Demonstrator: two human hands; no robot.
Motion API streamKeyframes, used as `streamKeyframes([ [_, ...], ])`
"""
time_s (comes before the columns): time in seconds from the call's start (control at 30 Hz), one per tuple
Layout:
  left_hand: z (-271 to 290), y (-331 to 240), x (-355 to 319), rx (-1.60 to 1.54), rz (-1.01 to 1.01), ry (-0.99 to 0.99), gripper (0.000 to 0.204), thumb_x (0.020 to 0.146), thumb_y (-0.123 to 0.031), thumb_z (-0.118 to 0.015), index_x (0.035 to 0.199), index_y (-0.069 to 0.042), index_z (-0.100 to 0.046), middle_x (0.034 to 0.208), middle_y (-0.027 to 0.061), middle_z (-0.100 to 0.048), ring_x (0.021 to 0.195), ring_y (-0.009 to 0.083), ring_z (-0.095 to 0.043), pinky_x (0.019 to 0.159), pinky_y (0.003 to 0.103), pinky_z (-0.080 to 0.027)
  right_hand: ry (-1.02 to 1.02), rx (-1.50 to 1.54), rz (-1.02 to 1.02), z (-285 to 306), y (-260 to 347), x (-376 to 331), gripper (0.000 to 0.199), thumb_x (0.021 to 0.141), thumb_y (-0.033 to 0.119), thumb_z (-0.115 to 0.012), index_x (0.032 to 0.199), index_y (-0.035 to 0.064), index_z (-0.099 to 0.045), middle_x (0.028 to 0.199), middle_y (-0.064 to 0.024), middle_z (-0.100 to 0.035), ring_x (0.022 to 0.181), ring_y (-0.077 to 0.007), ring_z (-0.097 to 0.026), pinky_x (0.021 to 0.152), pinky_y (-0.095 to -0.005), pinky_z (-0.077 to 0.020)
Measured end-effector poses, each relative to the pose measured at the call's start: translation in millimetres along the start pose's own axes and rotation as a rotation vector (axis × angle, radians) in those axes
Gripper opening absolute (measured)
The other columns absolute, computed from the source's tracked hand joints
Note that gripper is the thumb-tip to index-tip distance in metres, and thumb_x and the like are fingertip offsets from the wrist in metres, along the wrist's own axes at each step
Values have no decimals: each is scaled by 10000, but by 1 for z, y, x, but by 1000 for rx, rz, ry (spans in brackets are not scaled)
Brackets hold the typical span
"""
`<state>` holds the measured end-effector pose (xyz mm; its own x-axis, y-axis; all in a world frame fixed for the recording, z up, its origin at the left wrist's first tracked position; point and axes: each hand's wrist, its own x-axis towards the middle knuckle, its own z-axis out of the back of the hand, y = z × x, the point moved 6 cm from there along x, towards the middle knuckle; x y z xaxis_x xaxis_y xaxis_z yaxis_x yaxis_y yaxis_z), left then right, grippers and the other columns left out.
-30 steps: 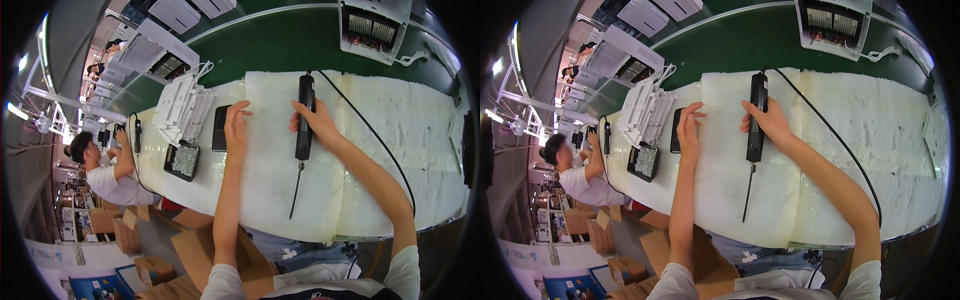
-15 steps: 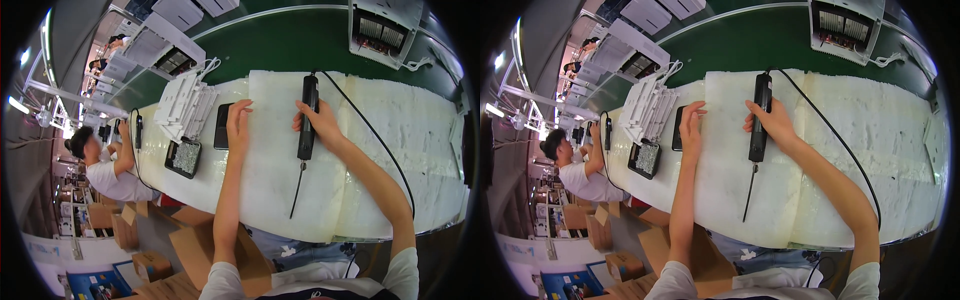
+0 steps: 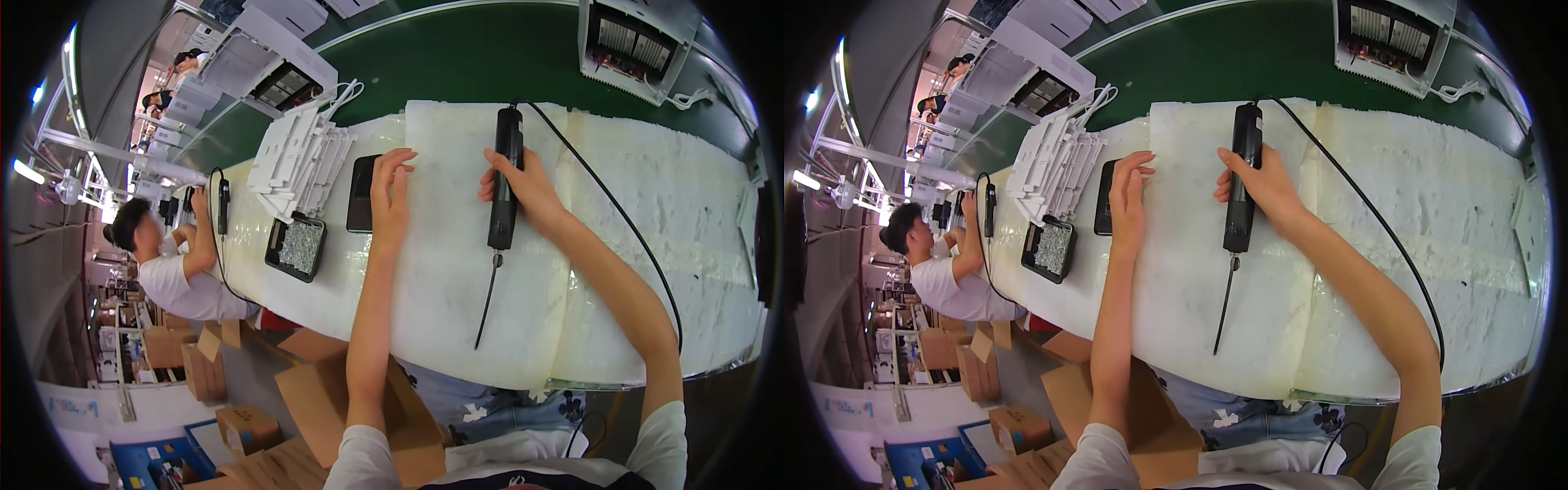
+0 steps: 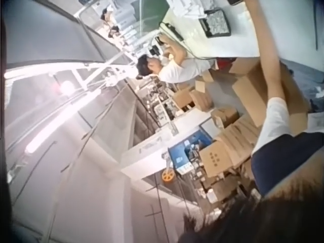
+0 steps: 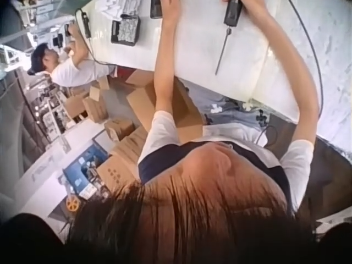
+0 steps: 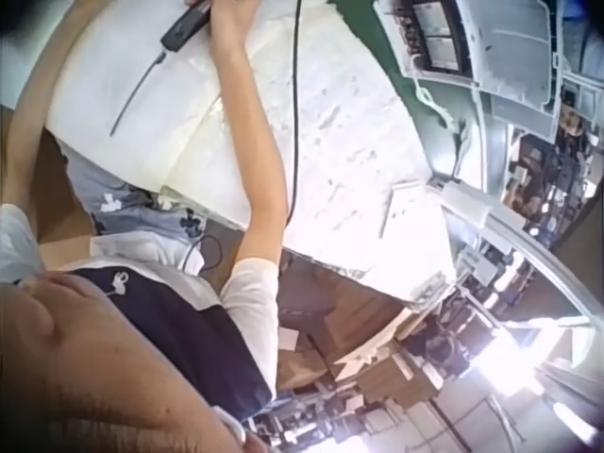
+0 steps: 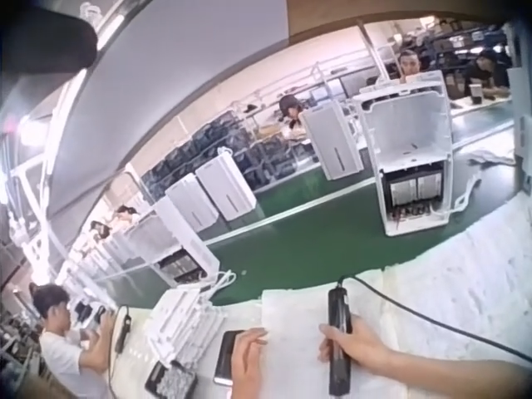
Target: Assemble components of a white electronic product using an electric screwdriver.
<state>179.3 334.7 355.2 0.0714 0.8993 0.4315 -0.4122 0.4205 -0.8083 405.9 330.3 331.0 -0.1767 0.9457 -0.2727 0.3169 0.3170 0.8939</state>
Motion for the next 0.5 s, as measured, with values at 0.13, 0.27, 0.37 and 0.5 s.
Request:
streamKeyframes([
  [0.13, 1, 2, 1, 20, -22, 16, 301, 1049, -207, -452, 1202, -25, -638, 1256, 99, -592, 1003, 184, -595, 909, 322, -472, 4, 1, 6, -3, 1, 2, 428, 958, 301, -677, 1114, -34, -460, 833, -132, -626, 711, -205, -665, 687, -343, -580],
  [0.27, -1, 1, -1, 59, -46, 18, 282, 1034, -197, -483, 1201, -31, -637, 1248, 107, -594, 1004, 193, -595, 903, 321, -473, 5, 19, 0, -3, 0, 1, 432, 959, 303, -679, 1115, -35, -459, 831, -131, -626, 708, -207, -667, 680, -344, -581],
  [0.37, -1, -2, -4, 111, -59, 20, 283, 1024, -203, -502, 1203, -29, -635, 1247, 113, -595, 1004, 200, -597, 905, 325, -474, 11, 34, 3, -2, -1, -1, 426, 959, 304, -680, 1105, -29, -458, 825, -131, -626, 702, -209, -667, 673, -347, -581],
  [0.5, -2, -2, -8, 137, -42, 21, 280, 1018, -212, -513, 1214, -53, -635, 1247, 94, -599, 1007, 193, -599, 852, 298, -458, 19, 45, 26, 0, -3, -2, 406, 960, 302, -681, 1079, -19, -461, 812, -129, -624, 684, -212, -669, 652, -345, -585],
])
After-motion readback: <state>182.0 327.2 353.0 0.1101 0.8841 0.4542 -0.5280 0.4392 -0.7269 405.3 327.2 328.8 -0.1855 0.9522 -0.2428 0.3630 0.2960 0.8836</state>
